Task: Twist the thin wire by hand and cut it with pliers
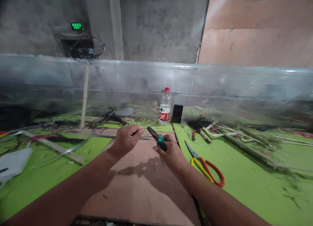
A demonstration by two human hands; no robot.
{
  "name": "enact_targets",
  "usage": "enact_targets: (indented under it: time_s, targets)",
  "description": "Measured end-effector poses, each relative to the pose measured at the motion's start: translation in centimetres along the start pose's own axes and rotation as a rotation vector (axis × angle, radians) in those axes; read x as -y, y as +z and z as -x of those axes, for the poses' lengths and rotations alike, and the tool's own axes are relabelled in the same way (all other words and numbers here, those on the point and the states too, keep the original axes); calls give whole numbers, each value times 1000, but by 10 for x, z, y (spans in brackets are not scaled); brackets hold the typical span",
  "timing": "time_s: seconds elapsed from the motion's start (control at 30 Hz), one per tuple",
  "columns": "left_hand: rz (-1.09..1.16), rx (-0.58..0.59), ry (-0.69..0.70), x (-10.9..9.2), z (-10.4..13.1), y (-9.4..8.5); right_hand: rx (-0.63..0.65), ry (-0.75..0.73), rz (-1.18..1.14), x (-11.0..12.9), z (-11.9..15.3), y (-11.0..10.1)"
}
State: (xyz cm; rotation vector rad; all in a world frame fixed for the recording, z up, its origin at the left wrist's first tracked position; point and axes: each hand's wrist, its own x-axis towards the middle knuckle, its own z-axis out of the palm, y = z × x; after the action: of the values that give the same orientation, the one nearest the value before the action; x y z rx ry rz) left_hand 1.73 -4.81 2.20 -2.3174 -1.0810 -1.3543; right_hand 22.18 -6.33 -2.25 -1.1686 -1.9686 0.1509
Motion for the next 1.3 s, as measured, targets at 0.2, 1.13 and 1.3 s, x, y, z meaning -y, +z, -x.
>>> enact_targets:
  time_s: [0.2,1.13,1.3]
  targets:
    - [-243,-245,146,5,10,8,-13,-21,210,4,2,-1]
    - [-346,-304,362,0,13,13,-49,65,37,6,0,-5]
    - [-355,-292,362,2,14,15,-44,68,40,5,1,-4]
